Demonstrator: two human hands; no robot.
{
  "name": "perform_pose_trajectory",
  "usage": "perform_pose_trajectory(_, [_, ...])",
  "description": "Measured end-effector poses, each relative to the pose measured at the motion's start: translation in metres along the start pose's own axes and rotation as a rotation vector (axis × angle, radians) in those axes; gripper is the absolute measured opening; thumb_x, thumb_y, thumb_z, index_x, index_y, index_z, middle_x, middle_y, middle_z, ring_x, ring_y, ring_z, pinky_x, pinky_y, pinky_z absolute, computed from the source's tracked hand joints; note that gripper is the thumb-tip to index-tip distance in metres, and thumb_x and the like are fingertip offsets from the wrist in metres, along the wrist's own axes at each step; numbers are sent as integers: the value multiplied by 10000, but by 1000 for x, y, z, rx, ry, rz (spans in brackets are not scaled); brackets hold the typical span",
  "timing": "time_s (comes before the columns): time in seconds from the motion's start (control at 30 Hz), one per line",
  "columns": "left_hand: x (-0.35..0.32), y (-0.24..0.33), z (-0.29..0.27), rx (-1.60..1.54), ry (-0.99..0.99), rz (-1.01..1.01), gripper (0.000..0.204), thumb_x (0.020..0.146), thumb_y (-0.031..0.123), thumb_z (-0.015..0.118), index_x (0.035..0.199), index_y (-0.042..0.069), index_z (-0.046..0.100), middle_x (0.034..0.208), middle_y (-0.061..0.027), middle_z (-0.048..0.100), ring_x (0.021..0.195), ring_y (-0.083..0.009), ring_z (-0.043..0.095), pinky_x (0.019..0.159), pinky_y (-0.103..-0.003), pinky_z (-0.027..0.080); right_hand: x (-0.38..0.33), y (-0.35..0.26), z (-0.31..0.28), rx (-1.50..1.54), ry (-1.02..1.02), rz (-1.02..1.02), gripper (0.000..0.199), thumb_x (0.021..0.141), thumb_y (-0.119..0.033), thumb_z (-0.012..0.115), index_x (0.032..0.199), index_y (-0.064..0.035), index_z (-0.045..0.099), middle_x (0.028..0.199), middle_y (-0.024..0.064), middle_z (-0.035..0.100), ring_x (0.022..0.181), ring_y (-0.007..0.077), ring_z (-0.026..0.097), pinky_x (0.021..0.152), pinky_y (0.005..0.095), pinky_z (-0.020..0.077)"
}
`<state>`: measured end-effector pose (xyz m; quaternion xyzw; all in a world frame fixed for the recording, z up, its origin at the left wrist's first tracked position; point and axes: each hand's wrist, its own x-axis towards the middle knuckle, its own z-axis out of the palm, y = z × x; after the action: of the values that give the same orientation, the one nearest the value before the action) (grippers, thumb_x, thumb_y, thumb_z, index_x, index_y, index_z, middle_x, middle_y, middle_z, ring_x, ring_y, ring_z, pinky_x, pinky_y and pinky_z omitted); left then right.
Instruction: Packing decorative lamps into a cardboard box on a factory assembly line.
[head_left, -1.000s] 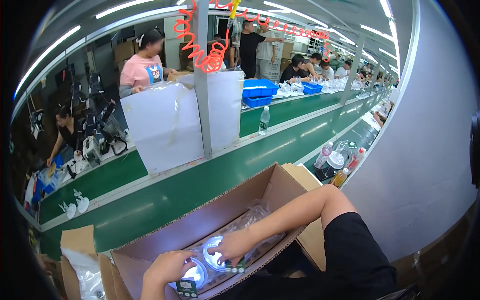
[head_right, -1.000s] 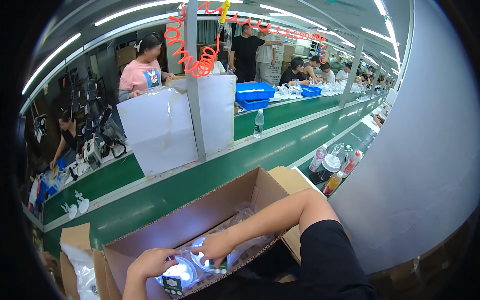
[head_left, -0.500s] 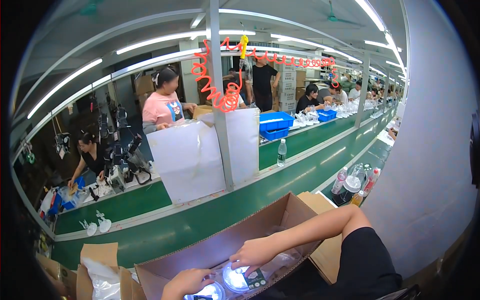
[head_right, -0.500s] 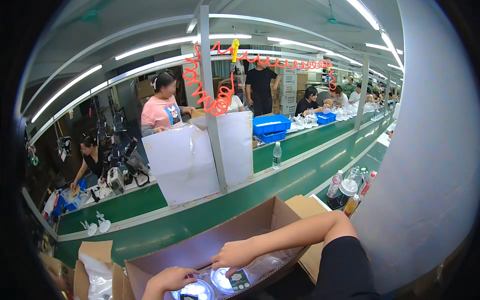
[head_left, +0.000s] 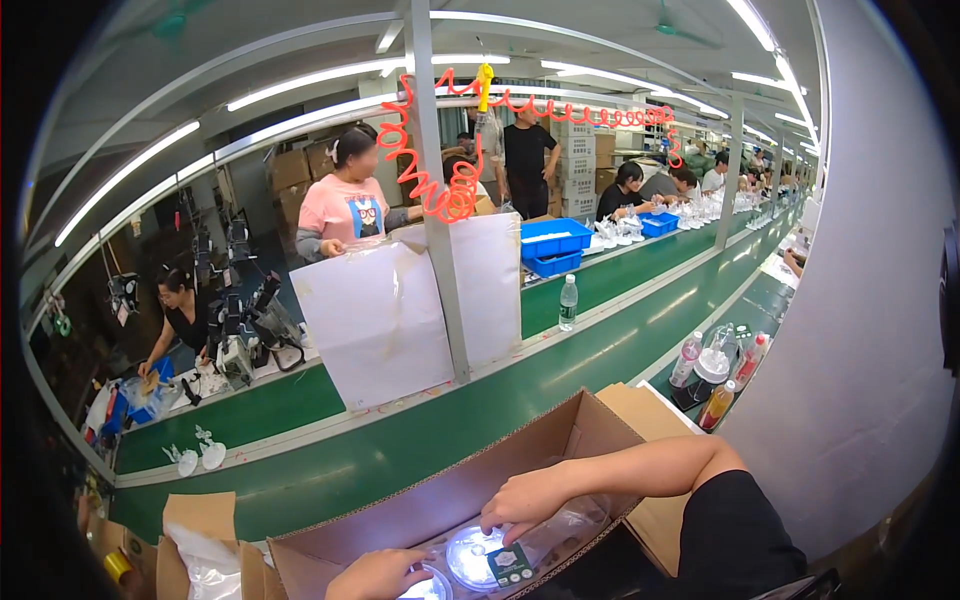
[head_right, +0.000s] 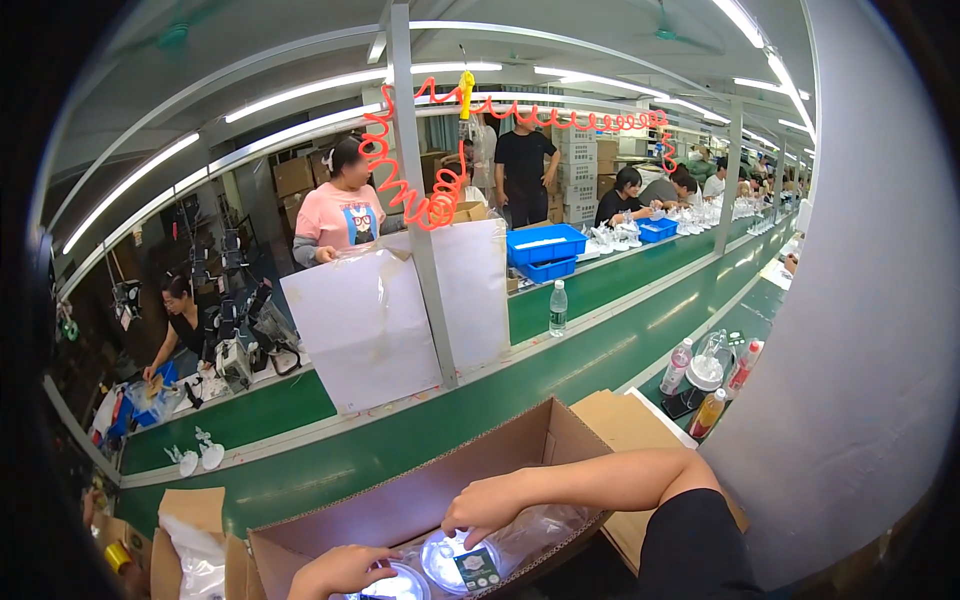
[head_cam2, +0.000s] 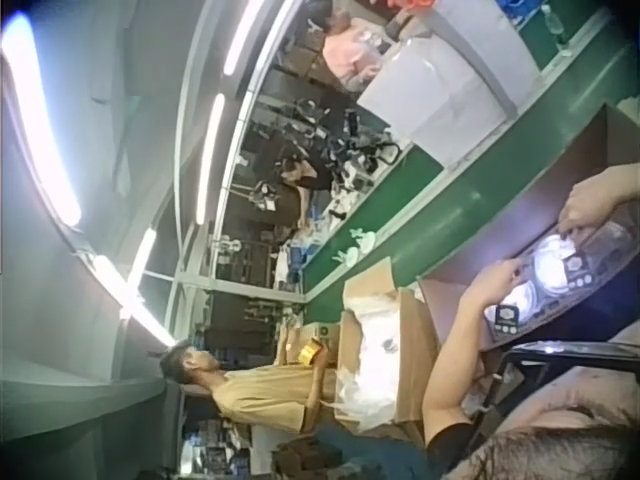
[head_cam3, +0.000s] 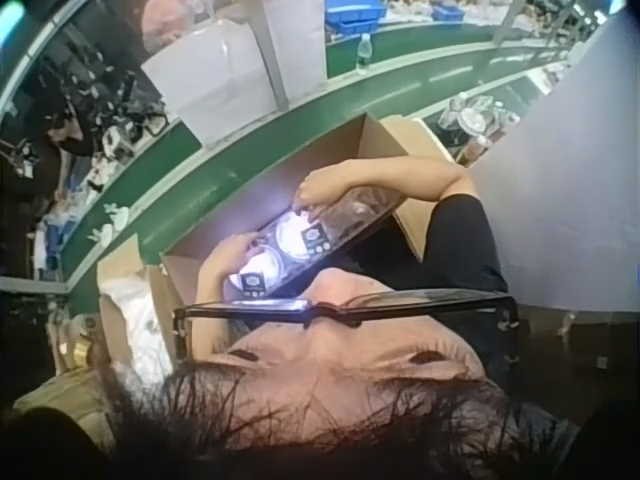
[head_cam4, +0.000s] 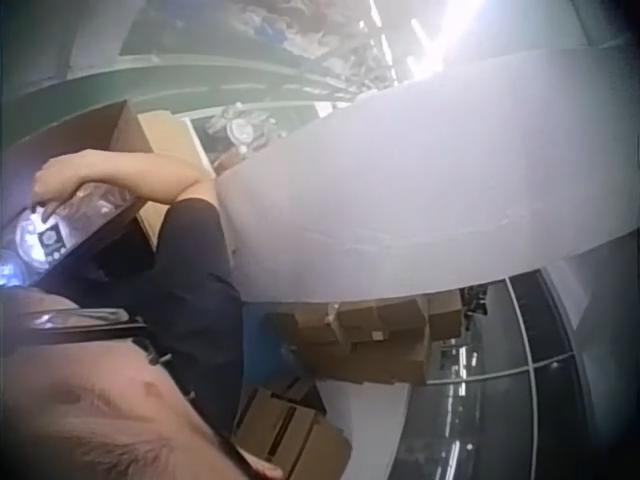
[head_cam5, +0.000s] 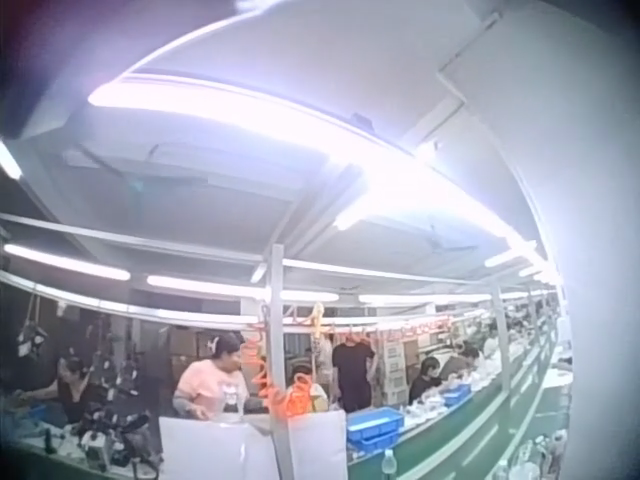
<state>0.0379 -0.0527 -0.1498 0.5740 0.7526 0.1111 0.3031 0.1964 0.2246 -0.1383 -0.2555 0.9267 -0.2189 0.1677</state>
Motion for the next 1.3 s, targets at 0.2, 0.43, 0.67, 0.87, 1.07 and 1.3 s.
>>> perform_pose_trajectory(0.2, [-1,-5,4,-3,-42,-26,373,921,252,667,1261,101,694,1055,-212,732,985,-400,694,859,-469,541,1,-3,1,37,-85,37,448,925,-341,707,1241,-32,635,1104,169,711,1032,384,677,885,500,533])
perform_pose_trajectory(0.43, [2,-14,14,15,-57,-8,391,913,217,670,1285,98,679,1062,-223,730,976,-403,697,854,-469,545,5,-4,23,58,-313,-11,577,944,-357,683,1407,-60,508,1276,196,615,1134,417,618,923,515,510])
perform_pose_trajectory(0.67, [3,-16,13,6,-104,-4,430,912,233,682,1318,96,656,1066,-227,731,968,-407,702,851,-473,548,9,6,53,142,-395,-77,616,910,-340,714,1418,-68,495,1304,203,584,1138,440,601,957,520,484])
perform_pose_trajectory(0.87, [3,-32,23,-18,-142,-44,448,909,271,702,1317,92,655,1056,-232,731,940,-402,710,833,-467,549,15,9,52,137,-414,-70,629,879,-334,734,1400,-53,522,1296,208,563,1163,425,591,970,517,476])
perform_pose_trajectory(1.07, [3,-23,16,22,-193,-114,458,910,288,709,1313,80,650,1019,-242,726,904,-408,711,795,-468,549,13,8,53,109,-414,-48,643,870,-353,741,1406,-75,521,1281,200,556,1155,424,596,950,520,484])
perform_pose_trajectory(1.3, [3,-24,16,33,-121,-46,414,913,237,708,1285,62,660,980,-242,720,901,-422,696,798,-466,539,12,-1,41,121,-443,-1,604,891,-354,721,1406,-98,536,1261,184,564,1111,418,624,904,519,501])
